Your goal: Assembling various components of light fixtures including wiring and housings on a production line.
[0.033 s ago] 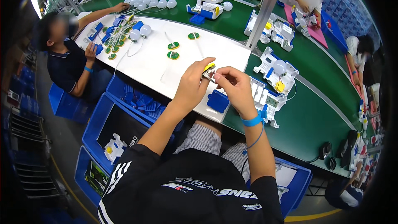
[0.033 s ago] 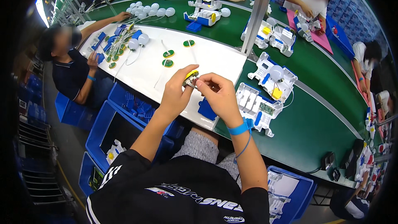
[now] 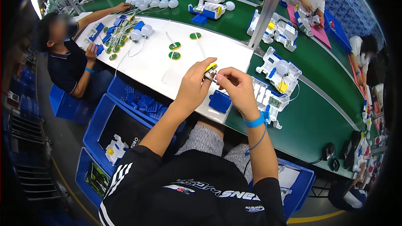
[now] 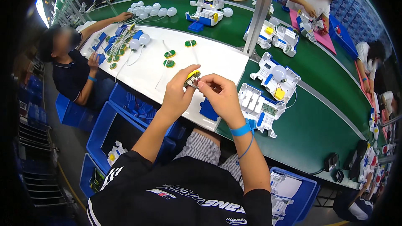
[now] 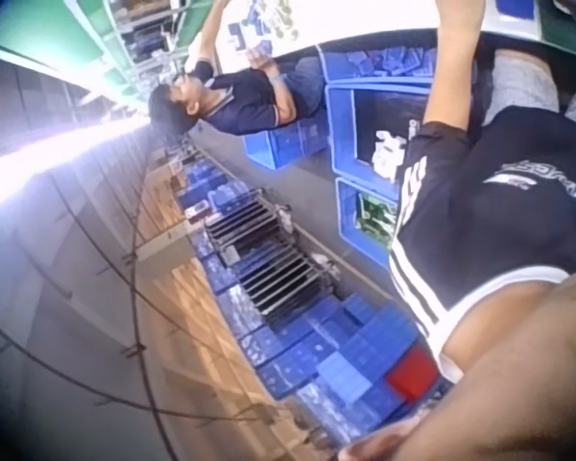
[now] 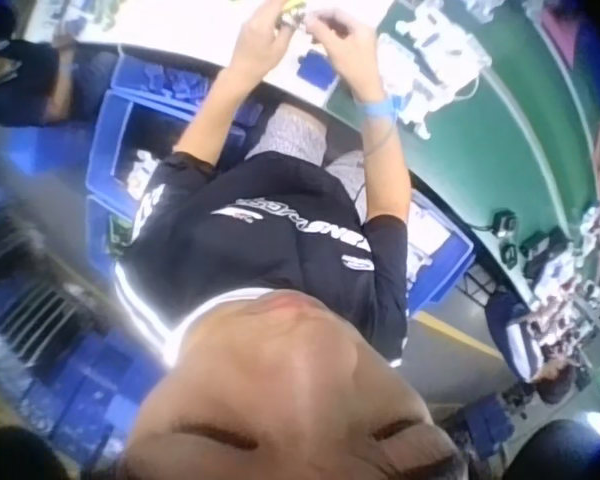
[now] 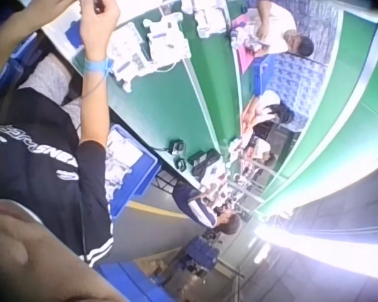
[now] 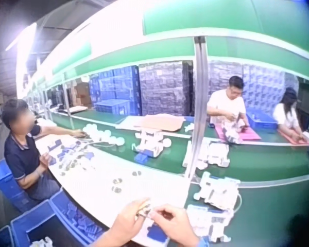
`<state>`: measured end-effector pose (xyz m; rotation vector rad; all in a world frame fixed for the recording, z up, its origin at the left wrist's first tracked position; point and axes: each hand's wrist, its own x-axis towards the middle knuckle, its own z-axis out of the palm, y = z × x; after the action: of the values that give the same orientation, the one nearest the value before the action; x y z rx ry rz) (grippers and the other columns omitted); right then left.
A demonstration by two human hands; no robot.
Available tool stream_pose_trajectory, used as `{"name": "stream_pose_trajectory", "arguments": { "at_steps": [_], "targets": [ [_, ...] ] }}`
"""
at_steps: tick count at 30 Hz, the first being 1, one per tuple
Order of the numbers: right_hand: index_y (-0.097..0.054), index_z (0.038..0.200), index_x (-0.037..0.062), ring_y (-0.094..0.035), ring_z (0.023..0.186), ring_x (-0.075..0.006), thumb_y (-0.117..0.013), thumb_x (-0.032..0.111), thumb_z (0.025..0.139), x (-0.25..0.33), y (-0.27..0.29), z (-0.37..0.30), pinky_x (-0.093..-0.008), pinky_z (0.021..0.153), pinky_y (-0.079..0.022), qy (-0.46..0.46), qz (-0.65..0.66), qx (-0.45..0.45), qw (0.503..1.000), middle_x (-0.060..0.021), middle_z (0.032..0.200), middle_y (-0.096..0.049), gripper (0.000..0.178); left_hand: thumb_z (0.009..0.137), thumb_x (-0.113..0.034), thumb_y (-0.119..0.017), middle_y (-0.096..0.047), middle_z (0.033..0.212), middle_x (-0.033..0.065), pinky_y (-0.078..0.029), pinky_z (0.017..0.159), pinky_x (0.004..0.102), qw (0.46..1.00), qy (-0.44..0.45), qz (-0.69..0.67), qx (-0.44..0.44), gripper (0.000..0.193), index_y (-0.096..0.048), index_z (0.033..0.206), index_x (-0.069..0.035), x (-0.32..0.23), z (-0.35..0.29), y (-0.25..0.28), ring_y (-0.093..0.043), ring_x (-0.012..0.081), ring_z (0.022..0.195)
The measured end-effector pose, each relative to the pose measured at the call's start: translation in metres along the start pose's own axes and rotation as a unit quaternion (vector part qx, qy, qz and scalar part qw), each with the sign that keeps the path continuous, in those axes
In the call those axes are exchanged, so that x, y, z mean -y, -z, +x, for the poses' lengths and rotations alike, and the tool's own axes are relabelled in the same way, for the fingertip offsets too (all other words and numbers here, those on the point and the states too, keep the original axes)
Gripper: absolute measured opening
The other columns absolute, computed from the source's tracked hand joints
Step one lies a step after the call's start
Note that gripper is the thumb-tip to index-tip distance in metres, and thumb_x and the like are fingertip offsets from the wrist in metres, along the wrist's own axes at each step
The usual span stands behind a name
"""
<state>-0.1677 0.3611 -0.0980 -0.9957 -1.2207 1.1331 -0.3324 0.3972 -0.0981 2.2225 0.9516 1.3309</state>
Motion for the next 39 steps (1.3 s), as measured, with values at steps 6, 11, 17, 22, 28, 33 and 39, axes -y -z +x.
{"name": "stream_pose_trajectory", "arguments": {
  "at_steps": [6,11,17,22,28,33,39],
  "targets": [
    [-0.071,0.101,-0.002,-0.058,0.076,-0.0049,-0.07,0.011,0.095,-0.001,0.0,-0.002,-0.0199,0.068,-0.048,-0.005,0.001,0.009,1.0,0.0,0.085,-0.067,0.015,0.085,0.005,-0.061,-0.064,0.102,0.0209,-0.052,0.081,0.0427,1.0,0.012,-0.001,-0.007,0.041,-0.06,0.126,-0.001,0.0,-0.002,-0.004,-0.064,0.038,0.093],
    [-0.07,0.1,-0.0025,-0.058,0.075,-0.0047,-0.07,0.01,0.095,-0.001,-0.002,-0.003,-0.0196,0.068,-0.047,0.009,-0.026,0.005,1.0,0.0003,0.084,-0.067,0.013,0.082,0.007,-0.061,-0.064,0.099,0.0203,-0.052,0.081,0.044,1.0,0.004,0.025,0.008,0.042,-0.061,0.124,-0.001,-0.002,-0.003,-0.003,-0.063,0.039,0.091],
    [-0.07,0.099,-0.0027,-0.058,0.074,-0.0052,-0.07,0.01,0.095,-0.001,0.001,-0.004,-0.0201,0.068,-0.048,0.001,-0.006,0.012,1.0,-0.0002,0.083,-0.067,0.014,0.083,0.008,-0.059,-0.064,0.099,0.0204,-0.052,0.08,0.0434,1.0,0.004,0.026,0.011,0.041,-0.061,0.123,-0.001,-0.003,-0.003,-0.004,-0.064,0.0388,0.09],
    [-0.071,0.099,-0.0023,-0.059,0.073,-0.006,-0.07,0.011,0.095,-0.001,0.002,-0.003,-0.0207,0.066,-0.049,-0.006,0.015,0.022,1.0,-0.0009,0.081,-0.066,0.014,0.083,0.008,-0.058,-0.064,0.099,0.0203,-0.052,0.079,0.0431,1.0,0.0,0.017,0.009,0.041,-0.061,0.123,-0.001,-0.005,-0.002,-0.004,-0.064,0.0384,0.089],
    [-0.07,0.098,-0.0034,-0.057,0.072,-0.0051,-0.068,0.01,0.095,-0.005,-0.001,-0.006,-0.0202,0.066,-0.048,-0.008,0.021,0.006,1.0,-0.0004,0.081,-0.065,0.014,0.082,0.009,-0.058,-0.063,0.099,0.0206,-0.052,0.079,0.044,1.0,0.001,0.02,0.009,0.041,-0.061,0.122,0.0,-0.004,-0.005,-0.007,-0.063,0.039,0.089],
    [-0.07,0.098,-0.004,-0.056,0.073,-0.0046,-0.067,0.009,0.096,-0.003,-0.005,-0.007,-0.0198,0.066,-0.047,-0.006,0.003,0.003,1.0,-0.0001,0.081,-0.065,0.014,0.079,0.014,-0.056,-0.061,0.094,0.0204,-0.051,0.077,0.0419,0.998,-0.031,0.062,-0.007,0.044,-0.061,0.121,0.001,-0.002,-0.008,-0.011,-0.062,0.0389,0.087],
    [-0.069,0.101,-0.0033,-0.059,0.076,-0.006,-0.067,0.01,0.096,0.001,-0.001,-0.016,-0.0212,0.07,-0.05,0.032,0.029,-0.012,0.999,-0.0013,0.085,-0.066,0.014,0.077,0.008,-0.056,-0.057,0.117,0.0206,-0.049,0.092,0.0355,0.998,-0.036,-0.033,0.051,0.059,-0.057,0.135,0.002,-0.024,-0.001,0.003,-0.06,0.0341,0.105]
  ]
}}
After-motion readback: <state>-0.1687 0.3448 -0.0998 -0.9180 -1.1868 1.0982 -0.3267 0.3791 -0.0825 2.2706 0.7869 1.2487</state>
